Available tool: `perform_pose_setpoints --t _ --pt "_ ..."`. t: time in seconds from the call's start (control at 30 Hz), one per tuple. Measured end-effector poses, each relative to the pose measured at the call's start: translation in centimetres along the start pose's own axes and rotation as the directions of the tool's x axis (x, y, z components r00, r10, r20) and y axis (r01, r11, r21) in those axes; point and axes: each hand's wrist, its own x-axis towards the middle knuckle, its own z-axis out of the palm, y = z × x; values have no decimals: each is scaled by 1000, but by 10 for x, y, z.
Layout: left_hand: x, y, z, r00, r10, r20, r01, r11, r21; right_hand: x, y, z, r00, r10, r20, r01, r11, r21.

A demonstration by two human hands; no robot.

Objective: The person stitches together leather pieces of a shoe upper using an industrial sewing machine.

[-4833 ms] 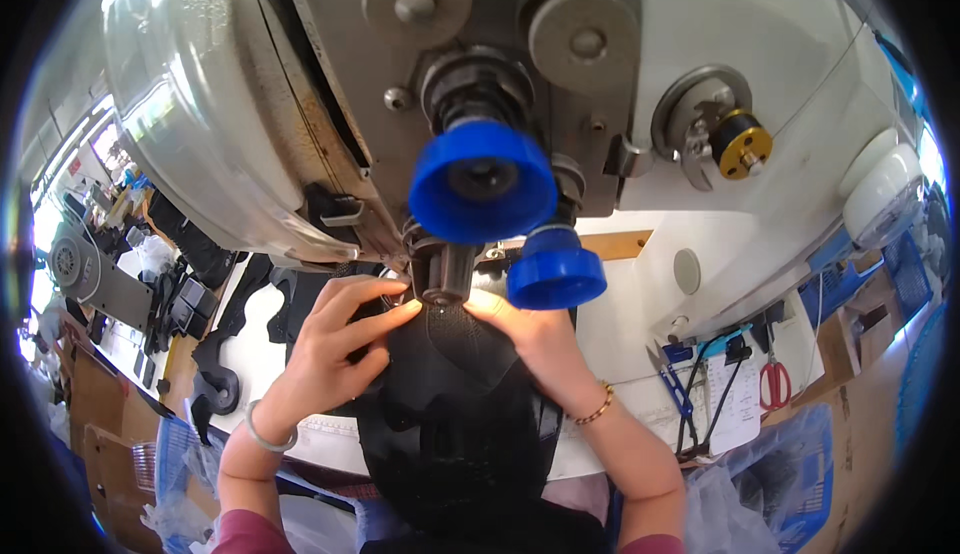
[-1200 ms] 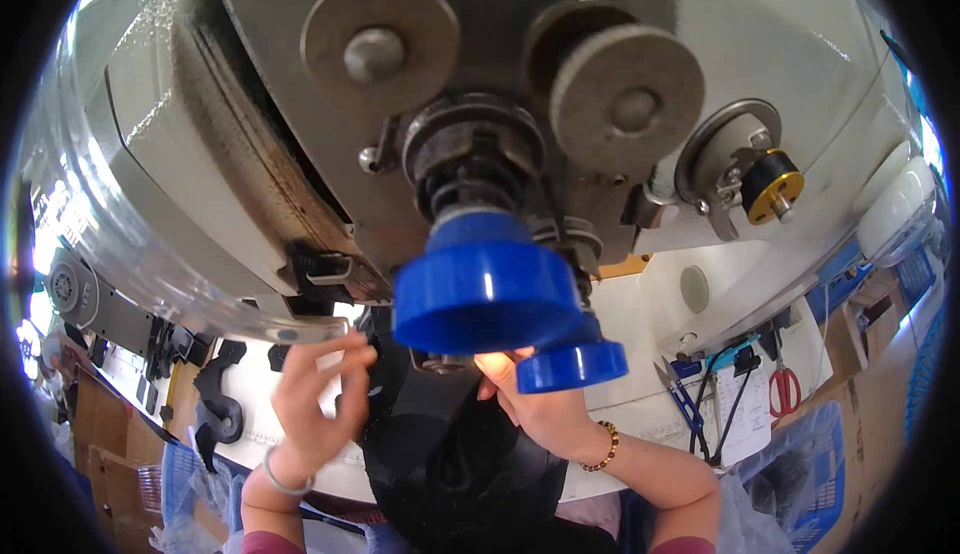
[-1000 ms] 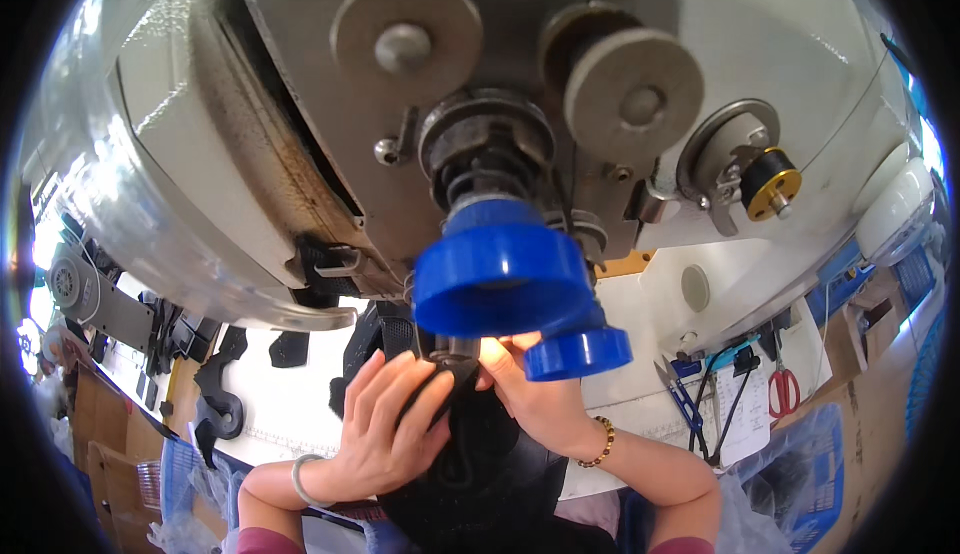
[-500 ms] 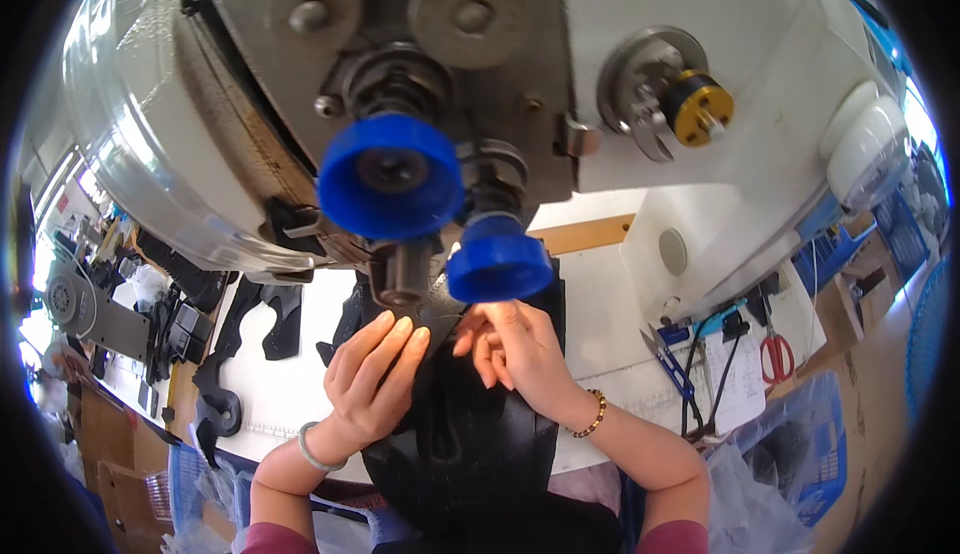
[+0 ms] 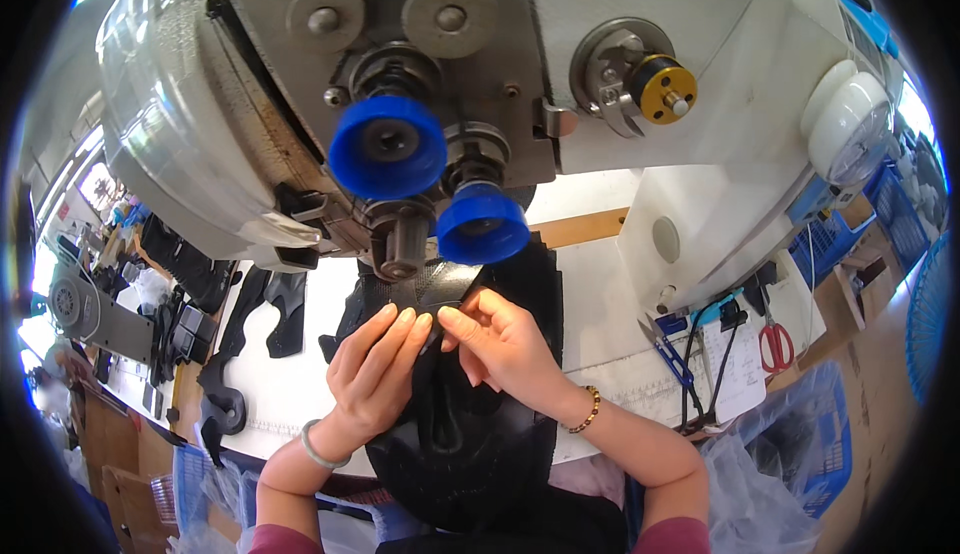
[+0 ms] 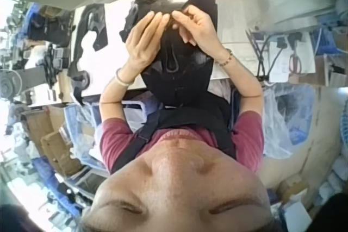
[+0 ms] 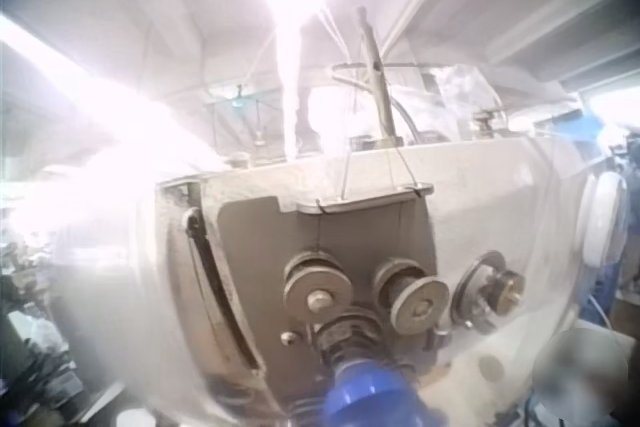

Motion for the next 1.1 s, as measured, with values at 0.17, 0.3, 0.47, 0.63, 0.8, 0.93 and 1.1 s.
perform_pose_setpoints --t 0.17,0.3,0.47,0.63,0.8,0.93,1.1 --pt "8 -6 -8 999 20 32 -18 999 -39 20 -9 -28 996 23 -86 14 915 403" --pt "13 -10 -14 995 84 60 -80 994 -69 40 0 -44 999 52 -15 -45 956 290" --pt "17 -15 -17 985 136 107 -131 990 -54 41 7 -49 981 -173 86 134 930 341" --pt "18 -19 -12 988 130 83 -126 990 -59 42 25 -59 973 -219 67 162 863 478" --pt "16 -22 -5 996 83 27 -81 994 -67 45 11 -46 991 -106 -76 126 925 359" --pt "15 -25 0 999 46 2 -46 995 -88 46 13 -49 992 -99 -80 120 936 331" --pt "17 -30 5 999 42 -15 -43 992 -119 47 12 -49 995 -58 -85 89 897 434"
